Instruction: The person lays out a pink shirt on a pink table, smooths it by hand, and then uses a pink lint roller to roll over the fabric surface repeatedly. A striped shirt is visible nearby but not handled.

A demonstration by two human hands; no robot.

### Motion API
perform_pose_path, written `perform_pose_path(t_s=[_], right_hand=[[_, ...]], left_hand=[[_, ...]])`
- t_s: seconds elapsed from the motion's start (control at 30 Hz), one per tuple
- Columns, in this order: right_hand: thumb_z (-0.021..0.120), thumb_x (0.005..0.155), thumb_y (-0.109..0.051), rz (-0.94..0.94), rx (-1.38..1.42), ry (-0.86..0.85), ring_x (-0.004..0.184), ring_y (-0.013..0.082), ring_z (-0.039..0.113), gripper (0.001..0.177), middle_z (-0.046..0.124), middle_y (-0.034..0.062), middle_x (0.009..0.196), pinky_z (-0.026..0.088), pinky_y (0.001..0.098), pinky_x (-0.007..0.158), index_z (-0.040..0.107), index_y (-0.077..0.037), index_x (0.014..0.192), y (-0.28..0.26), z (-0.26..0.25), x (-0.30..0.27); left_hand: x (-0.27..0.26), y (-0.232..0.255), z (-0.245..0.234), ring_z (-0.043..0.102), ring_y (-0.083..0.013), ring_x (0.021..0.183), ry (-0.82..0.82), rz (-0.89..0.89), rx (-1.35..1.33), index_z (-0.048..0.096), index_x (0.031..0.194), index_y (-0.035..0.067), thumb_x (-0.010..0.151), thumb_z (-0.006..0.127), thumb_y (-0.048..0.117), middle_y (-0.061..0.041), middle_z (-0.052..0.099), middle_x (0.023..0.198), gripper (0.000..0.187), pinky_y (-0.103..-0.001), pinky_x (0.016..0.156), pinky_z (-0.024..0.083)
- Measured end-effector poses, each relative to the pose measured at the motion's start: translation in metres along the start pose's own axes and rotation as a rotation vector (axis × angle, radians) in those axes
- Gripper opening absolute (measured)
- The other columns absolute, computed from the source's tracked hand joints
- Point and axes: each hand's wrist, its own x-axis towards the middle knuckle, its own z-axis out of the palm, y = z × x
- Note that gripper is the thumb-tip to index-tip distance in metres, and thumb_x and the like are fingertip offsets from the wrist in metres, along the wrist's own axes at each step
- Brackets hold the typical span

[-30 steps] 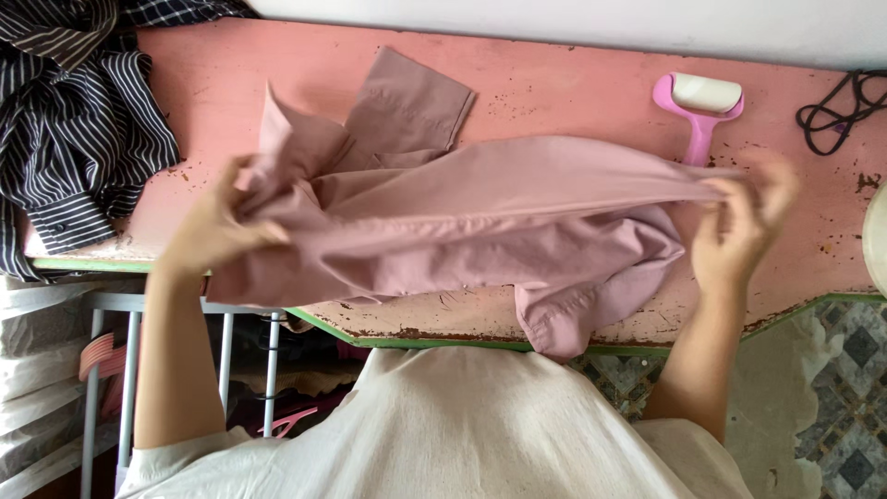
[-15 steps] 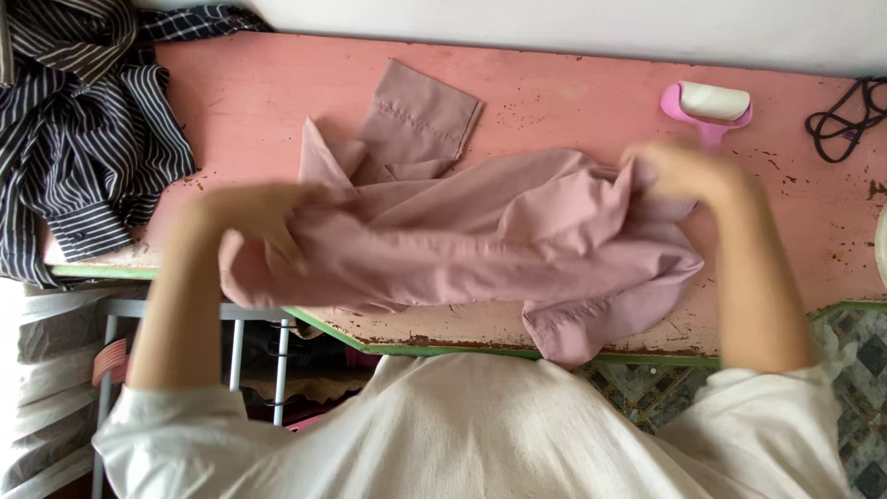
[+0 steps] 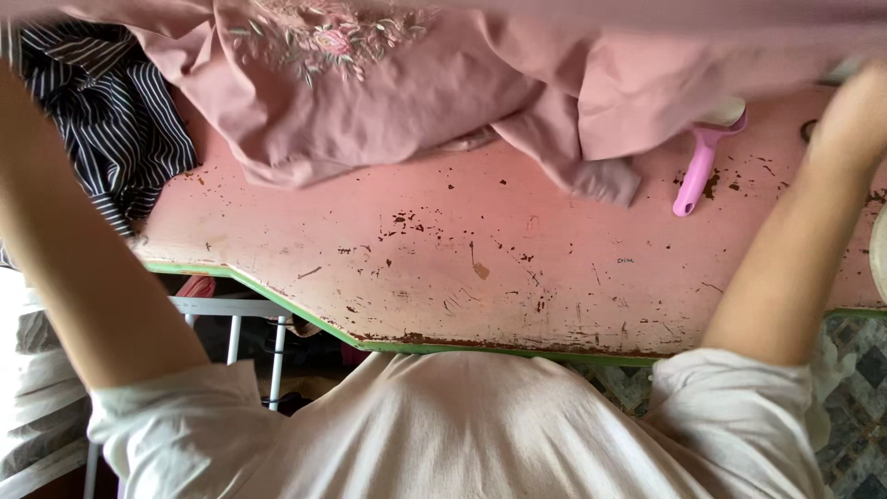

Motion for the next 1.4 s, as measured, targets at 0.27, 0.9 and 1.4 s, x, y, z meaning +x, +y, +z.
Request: perform_pose_path(t_s=[0.27,0.9,1.4], right_hand=[[0.059,0.096,0.022,0.195,0.221,-0.431,0.099,0.0141,0.070,0.036,0.073,0.0090,0.118,0.059,0.0328,0.083,0.071,-0.006,0.116,-0.004,0.000,-0.156],[0.063,0.102,-0.056,0.700,-0.753,-0.834,0.059,0.0324,0.066,0.058,0.065,0.0104,0.068,0.048,0.0427,0.053,0.069,0.002,0.101,-0.010,0.086,-0.196],[0.067,0.100,-0.018,0.981,0.420,-0.257,0.107,0.0201,0.068,0.026,0.073,0.0138,0.117,0.052,0.0300,0.095,0.069,-0.003,0.121,0.002,0.088,-0.215]], left_hand=[[-0.117,0.042,-0.051,0.068,-0.0101,0.114,-0.527,-0.209,-0.230,0.065,0.116,0.010,0.078,0.074,-0.003,-0.004,0.069,0.121,0.041,-0.028,0.098,0.059],[-0.208,-0.040,0.031,0.061,-0.0125,0.080,-0.540,-0.742,-1.080,0.073,0.111,-0.007,0.112,0.057,0.040,-0.022,0.078,0.116,0.049,-0.021,0.072,0.049],[-0.228,0.001,0.067,0.065,-0.0420,0.097,0.162,-0.341,0.931,0.054,0.130,-0.009,0.093,0.077,0.062,-0.029,0.065,0.113,0.083,-0.056,0.077,0.054]])
